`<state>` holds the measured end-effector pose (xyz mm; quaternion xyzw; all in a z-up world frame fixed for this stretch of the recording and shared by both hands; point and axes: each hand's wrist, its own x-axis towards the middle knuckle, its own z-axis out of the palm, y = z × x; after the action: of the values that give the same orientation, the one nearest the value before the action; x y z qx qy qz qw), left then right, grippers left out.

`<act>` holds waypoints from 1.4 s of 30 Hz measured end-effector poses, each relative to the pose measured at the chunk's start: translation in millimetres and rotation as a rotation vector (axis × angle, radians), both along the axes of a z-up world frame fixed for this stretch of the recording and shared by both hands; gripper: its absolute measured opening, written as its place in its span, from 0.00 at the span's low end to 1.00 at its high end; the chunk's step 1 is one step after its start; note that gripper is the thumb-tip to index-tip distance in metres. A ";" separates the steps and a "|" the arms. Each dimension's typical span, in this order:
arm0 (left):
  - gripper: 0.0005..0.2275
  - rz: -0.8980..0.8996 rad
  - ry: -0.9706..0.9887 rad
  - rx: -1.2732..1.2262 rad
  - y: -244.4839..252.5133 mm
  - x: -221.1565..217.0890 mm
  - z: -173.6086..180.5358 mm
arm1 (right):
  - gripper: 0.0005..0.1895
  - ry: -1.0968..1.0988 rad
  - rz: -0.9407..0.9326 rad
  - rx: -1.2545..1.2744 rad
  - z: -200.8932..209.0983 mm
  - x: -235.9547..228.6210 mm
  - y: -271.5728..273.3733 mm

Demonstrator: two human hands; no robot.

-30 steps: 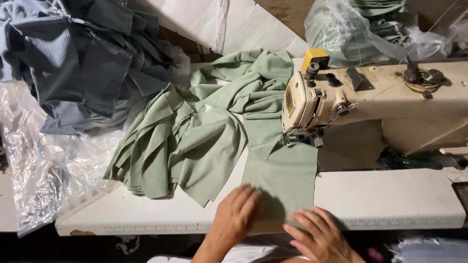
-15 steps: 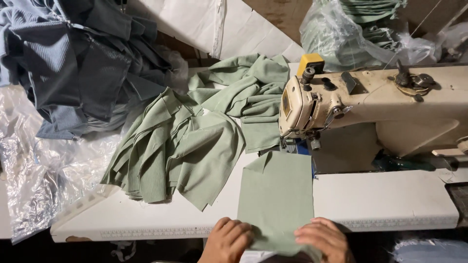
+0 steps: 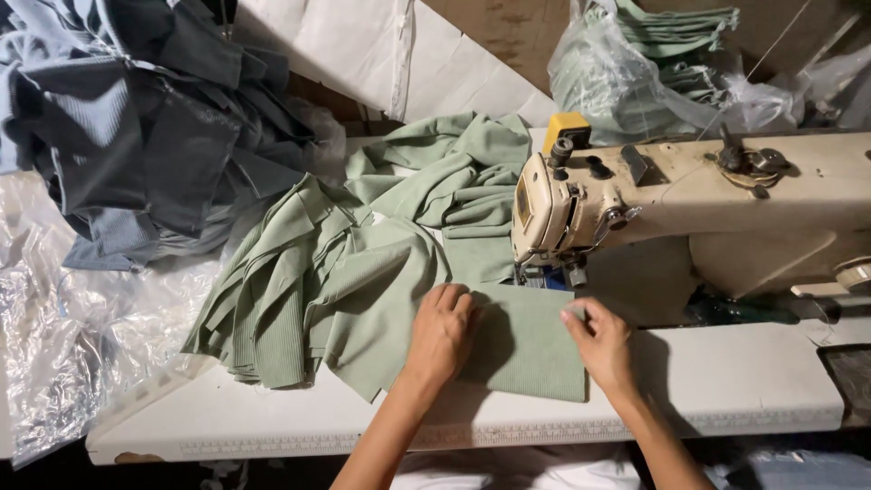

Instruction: Folding and aligning small green fabric pieces on a sewing machine table

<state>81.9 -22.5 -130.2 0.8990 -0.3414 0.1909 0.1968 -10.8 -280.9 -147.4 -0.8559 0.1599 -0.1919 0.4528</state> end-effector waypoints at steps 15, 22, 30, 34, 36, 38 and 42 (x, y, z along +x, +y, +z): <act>0.05 0.218 0.115 -0.004 18.3 -49.2 -14.2 | 0.13 -0.285 0.283 -0.876 38.8 -68.4 19.9; 0.10 0.411 0.635 -0.254 29.9 -119.8 8.8 | 0.12 -0.257 0.194 -0.696 52.7 -88.9 25.5; 0.12 0.380 0.842 -0.660 44.0 -129.7 27.0 | 0.20 -0.334 0.242 -0.811 53.7 -91.4 36.8; 0.13 0.435 0.824 -0.825 47.4 -145.3 11.1 | 0.24 -0.303 0.350 -0.787 45.7 -70.0 32.7; 0.13 0.449 0.785 -0.826 49.0 -154.0 7.6 | 0.25 -0.248 0.389 -0.787 47.2 -62.6 31.6; 0.16 0.353 0.832 -0.843 49.3 -159.8 8.7 | 0.21 -0.301 0.397 -0.808 58.4 -57.6 32.5; 0.14 0.305 0.917 -0.604 55.1 -154.2 33.0 | 0.23 -0.284 0.336 -0.793 37.8 -65.5 30.5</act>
<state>-72.3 32.6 -97.2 0.8330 -0.0176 -0.1036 0.5433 -76.2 -250.4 -109.6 -0.9425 -0.1308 -0.2777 0.1321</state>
